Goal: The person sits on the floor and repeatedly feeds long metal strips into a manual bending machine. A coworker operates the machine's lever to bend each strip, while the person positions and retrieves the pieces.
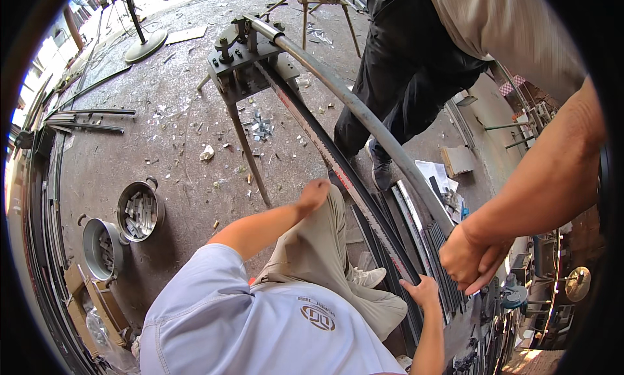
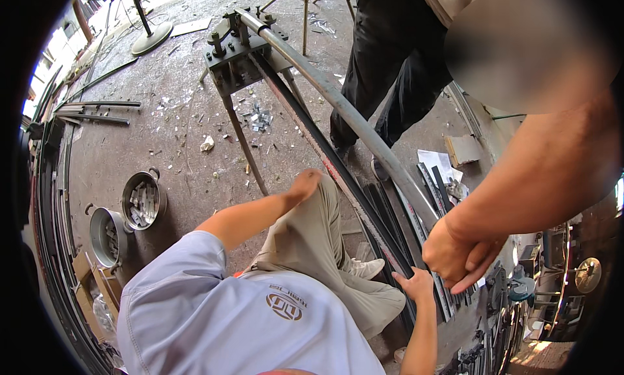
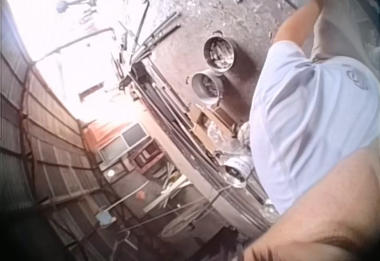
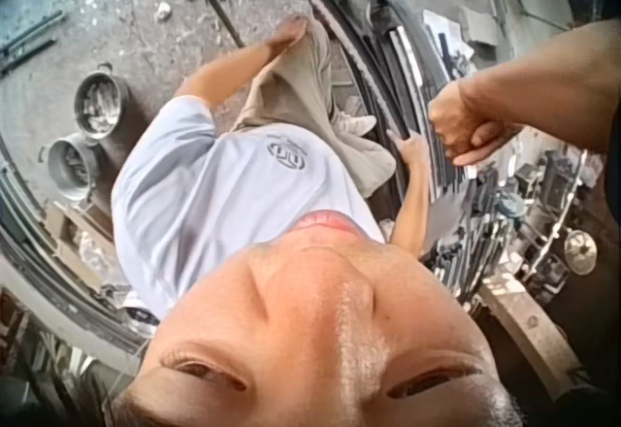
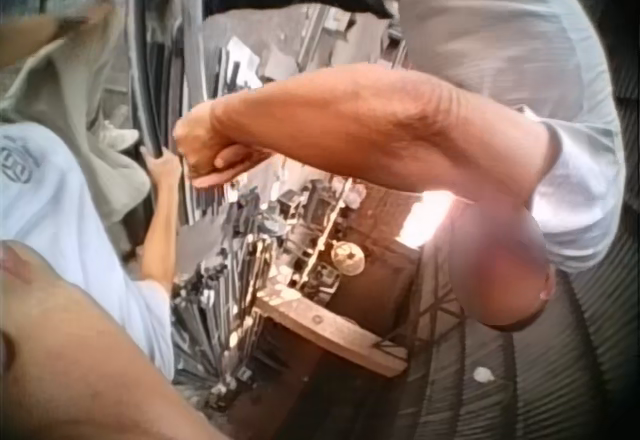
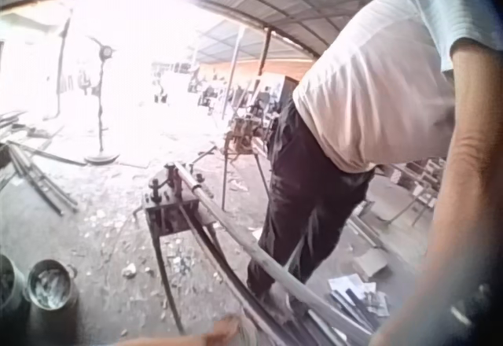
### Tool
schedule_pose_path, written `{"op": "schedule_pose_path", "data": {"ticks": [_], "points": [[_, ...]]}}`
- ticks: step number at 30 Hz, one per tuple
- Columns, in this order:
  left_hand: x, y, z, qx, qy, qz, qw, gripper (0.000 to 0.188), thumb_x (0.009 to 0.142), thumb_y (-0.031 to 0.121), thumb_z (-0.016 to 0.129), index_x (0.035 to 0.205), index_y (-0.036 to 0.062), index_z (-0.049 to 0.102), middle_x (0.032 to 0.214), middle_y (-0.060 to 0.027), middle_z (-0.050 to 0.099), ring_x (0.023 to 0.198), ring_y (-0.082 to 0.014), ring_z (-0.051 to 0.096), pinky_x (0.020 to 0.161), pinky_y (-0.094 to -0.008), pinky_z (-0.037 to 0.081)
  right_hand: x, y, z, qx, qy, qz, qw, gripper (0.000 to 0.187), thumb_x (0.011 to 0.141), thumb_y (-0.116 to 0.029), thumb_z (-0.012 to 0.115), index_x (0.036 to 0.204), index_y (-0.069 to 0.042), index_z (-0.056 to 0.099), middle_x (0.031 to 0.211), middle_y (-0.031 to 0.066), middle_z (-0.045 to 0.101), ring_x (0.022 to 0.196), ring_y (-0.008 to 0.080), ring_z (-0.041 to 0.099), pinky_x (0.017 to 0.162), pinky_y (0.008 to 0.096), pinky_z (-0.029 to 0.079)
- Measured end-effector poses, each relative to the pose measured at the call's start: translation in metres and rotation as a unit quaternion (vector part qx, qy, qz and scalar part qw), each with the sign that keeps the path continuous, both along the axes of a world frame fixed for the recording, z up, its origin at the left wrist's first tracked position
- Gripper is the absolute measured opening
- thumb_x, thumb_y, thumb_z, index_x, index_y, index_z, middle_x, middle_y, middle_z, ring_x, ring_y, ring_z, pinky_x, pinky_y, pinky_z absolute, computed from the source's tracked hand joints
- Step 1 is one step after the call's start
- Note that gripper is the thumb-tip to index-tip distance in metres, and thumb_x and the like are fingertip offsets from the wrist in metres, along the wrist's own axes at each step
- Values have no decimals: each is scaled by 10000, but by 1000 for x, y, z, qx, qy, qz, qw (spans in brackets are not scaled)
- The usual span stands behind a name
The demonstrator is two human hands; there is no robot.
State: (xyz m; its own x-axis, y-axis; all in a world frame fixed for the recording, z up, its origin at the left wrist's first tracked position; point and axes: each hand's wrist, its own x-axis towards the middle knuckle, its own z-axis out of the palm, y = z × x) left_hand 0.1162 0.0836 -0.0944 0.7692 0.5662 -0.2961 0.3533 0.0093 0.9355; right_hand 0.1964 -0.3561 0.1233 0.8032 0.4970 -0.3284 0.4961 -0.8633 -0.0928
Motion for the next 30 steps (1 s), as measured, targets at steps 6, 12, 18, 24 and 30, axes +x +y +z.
{"op": "schedule_pose_path", "data": {"ticks": [6,12,18,24,30], "points": [[38,80,31,-391,-245,200,864,865,977,807,381,1332,48,595,1180,-129,704,949,-230,654,811,-379,510,6,-19,-21,32,-17,-4,999,778,737,-688,793,941,62,757,942,338,714,966,501,687,868,539,541],[45,129,101,-329,-240,254,877,775,907,784,598,1238,84,617,1152,-101,702,1038,-216,673,803,-391,552,0,0,6,8,9,0,1000,867,741,-726,775,973,109,739,997,360,708,1019,506,681,905,529,544],[45,115,135,-281,-220,281,891,789,820,648,824,1280,64,560,981,-31,570,810,-164,584,661,-381,491,4,-9,-4,14,7,13,1000,770,761,-689,766,957,55,763,959,316,727,970,477,700,879,515,554],[55,90,115,-293,-196,266,897,795,869,605,799,1321,-4,559,1175,-120,634,1089,-248,614,924,-444,531,5,-29,8,13,29,-11,999,736,746,-666,796,1017,18,776,1006,301,732,1009,476,682,925,523,530],[58,19,99,-302,-162,251,905,684,921,532,782,1303,10,561,1064,-81,674,943,-219,671,840,-433,583,1,-105,-4,-15,26,-28,999,649,756,-599,820,1009,-3,785,980,277,745,973,450,704,889,509,539]]}}
